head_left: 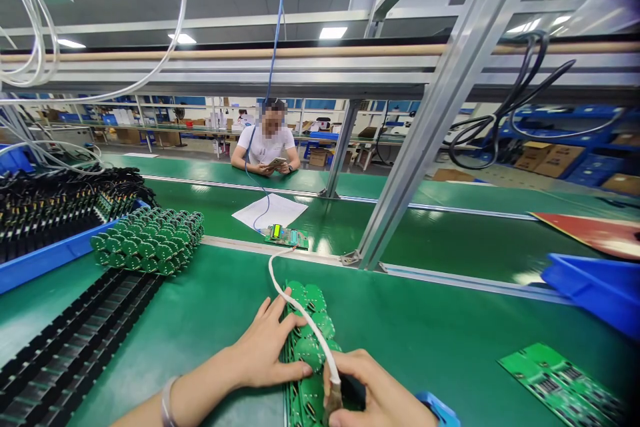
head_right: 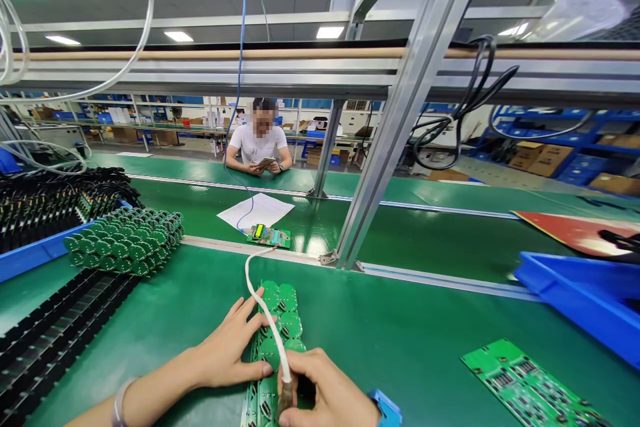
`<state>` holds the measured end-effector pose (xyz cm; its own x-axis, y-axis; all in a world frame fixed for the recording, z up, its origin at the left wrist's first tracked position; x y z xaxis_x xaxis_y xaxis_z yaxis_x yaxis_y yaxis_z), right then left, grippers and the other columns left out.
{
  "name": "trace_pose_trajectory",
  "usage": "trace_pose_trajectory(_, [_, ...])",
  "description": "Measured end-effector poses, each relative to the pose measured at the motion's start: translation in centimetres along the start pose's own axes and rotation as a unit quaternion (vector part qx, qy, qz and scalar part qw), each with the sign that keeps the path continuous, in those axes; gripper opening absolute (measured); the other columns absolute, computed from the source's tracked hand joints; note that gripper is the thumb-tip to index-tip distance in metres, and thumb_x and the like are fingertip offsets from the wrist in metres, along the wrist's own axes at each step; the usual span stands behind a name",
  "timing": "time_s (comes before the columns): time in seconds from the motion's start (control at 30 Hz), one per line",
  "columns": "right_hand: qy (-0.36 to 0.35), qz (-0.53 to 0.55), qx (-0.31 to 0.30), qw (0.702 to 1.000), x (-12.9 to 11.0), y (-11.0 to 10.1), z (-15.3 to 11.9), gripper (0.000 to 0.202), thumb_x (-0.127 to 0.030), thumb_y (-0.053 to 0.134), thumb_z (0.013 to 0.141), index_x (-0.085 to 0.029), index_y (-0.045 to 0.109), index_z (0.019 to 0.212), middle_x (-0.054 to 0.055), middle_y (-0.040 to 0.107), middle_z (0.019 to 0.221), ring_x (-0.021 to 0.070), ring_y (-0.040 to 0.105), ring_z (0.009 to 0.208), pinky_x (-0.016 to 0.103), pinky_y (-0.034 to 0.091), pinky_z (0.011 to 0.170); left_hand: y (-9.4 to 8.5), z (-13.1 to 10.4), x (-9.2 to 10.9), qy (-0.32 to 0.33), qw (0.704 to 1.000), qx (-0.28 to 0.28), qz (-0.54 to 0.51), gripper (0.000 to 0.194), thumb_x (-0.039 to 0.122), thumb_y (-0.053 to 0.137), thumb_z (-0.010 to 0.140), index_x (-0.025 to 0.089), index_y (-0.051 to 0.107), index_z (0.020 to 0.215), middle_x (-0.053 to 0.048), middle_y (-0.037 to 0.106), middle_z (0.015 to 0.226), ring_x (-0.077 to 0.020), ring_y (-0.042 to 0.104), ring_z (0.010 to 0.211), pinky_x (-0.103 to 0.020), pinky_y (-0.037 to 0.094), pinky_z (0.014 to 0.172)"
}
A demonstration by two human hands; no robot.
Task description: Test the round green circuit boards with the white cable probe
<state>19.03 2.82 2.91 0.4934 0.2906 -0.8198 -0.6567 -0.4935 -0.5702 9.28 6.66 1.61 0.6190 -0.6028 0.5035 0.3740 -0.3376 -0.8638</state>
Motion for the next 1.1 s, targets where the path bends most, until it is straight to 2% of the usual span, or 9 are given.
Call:
trace_pose_trajectory(0.27, [-0.002, -0.028, 0.009, 1.0, 0.22, -0.06, -0.15, 0.014, -0.021, 0.072, 0.065, -0.02, 0.061, 0.075, -0.002, 0.069, 0.073, 0.017, 0.058, 0.071, 0.023, 0.044, 0.072, -0.18, -0.07, 0.08, 0.009, 1.0, 0.013, -0.01, 0.062, 0.049, 0.068, 0.082, 0.022, 0.046, 0.133, -0.017, 0.017, 0.158, -0.0374, 0.005, 0.147, -0.062, 0.011, 0.115])
trace_pose_trajectory(0.53, [-0.009, -0.011, 0.004, 1.0, -0.05, -0.04, 0.03, 0.014, -0.025, 0.071, 0.067, -0.021, 0.061, 0.075, -0.001, 0.07, 0.072, 0.0171, 0.058, 0.069, 0.024, 0.044, 0.07, -0.14, -0.09, 0.06, 0.019, 0.999, 0.023, -0.012, 0.062, 0.05, 0.067, 0.082, 0.022, 0.046, 0.133, -0.017, 0.017, 0.158, -0.0375, 0.006, 0.147, -0.062, 0.012, 0.114])
trace_pose_trajectory(0.9, [-0.014, -0.028, 0.002, 0.999, 0.15, 0.1, -0.02, 0.016, -0.029, 0.073, 0.069, -0.021, 0.061, 0.076, -0.001, 0.071, 0.074, 0.0172, 0.059, 0.072, 0.024, 0.043, 0.074, -0.13, -0.04, 0.06, 0.003, 1.0, 0.011, -0.005, 0.061, 0.047, 0.069, 0.082, 0.021, 0.047, 0.133, -0.018, 0.017, 0.158, -0.0371, 0.006, 0.147, -0.06, 0.012, 0.115])
trace_pose_trajectory(1.1, [-0.003, -0.019, 0.003, 1.0, 0.43, 0.13, -0.03, 0.016, -0.023, 0.073, 0.064, -0.021, 0.06, 0.074, -0.002, 0.07, 0.073, 0.0178, 0.058, 0.071, 0.024, 0.042, 0.073, -0.18, -0.1, 0.08, 0.007, 1.0, 0.016, -0.008, 0.061, 0.049, 0.068, 0.082, 0.022, 0.047, 0.132, -0.017, 0.019, 0.158, -0.0373, 0.005, 0.147, -0.061, 0.012, 0.115])
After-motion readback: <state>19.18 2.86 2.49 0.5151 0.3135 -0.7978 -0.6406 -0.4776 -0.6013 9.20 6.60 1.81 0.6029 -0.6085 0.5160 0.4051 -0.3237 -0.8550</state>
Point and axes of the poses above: each hand's wrist, its own z-axis towards the middle knuckle, its own y-axis out of the palm, x = y × z, the point moved 10 cm from there along z, towards the middle knuckle
